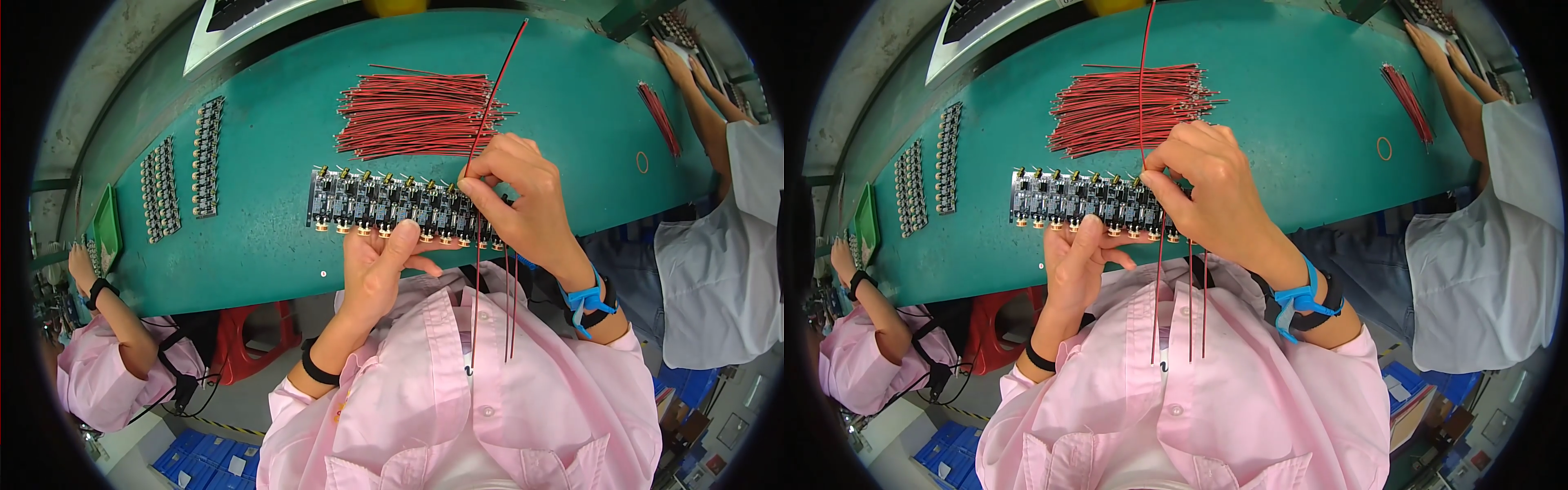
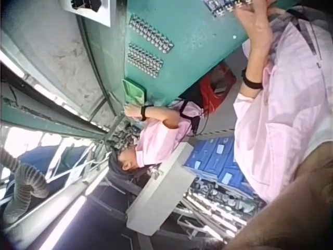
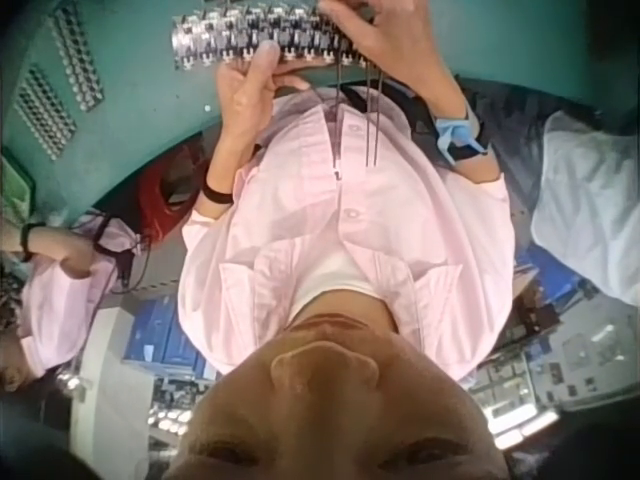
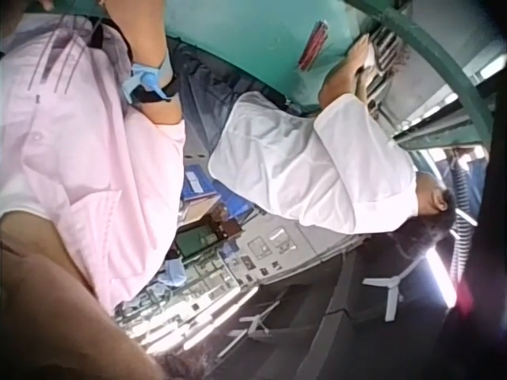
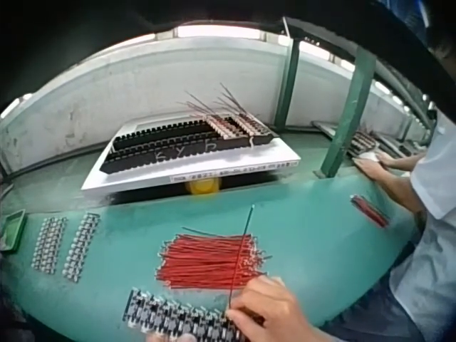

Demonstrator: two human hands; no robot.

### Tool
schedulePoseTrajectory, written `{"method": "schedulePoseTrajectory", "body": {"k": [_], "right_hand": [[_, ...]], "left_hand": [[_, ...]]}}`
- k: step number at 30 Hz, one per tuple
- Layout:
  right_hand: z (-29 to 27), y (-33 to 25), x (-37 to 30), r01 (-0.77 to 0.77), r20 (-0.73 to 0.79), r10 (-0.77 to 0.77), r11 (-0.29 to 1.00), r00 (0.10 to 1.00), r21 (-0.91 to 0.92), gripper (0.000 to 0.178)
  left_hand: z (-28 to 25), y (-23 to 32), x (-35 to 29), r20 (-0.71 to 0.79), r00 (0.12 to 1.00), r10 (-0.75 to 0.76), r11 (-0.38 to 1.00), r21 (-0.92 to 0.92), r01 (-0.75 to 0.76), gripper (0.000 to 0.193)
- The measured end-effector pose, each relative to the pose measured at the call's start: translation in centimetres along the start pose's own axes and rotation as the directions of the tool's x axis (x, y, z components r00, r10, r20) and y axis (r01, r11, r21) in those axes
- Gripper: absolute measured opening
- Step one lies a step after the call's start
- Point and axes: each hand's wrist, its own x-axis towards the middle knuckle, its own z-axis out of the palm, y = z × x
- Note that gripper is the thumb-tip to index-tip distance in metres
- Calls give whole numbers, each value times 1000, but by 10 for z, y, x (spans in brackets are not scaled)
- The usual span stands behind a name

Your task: The person picks up a red wire from a pile, inserts it into a circuit board, and repeats this for several more wires. They then place the completed board into a tray and pick up a new circuit board to repeat the process.

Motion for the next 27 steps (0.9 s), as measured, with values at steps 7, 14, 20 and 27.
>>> {"method": "schedulePoseTrajectory", "body": {"k": [7, 14, 20, 27], "right_hand": [[-2, -3, 1, -10, 15, 10, 999, 1000, -33, 8], [-2, -4, 2, 23, 11, -22, 998, 1000, -66, 9], [-2, -4, 1, 43, 40, -40, 996, 998, -78, 11], [-1, -5, 0, 17, 51, -14, 997, 999, -69, 11]], "left_hand": [[-1, 0, 0, 16, 1000, -6, 1000, -1, 6, 31], [0, 0, 0, 19, 1000, -5, 1000, 5, 5, 31], [-1, -1, -1, 15, 1000, -1, 1000, -4, 1, 28], [-2, -2, -2, 16, 1000, 4, 1000, 14, -4, 26]]}}
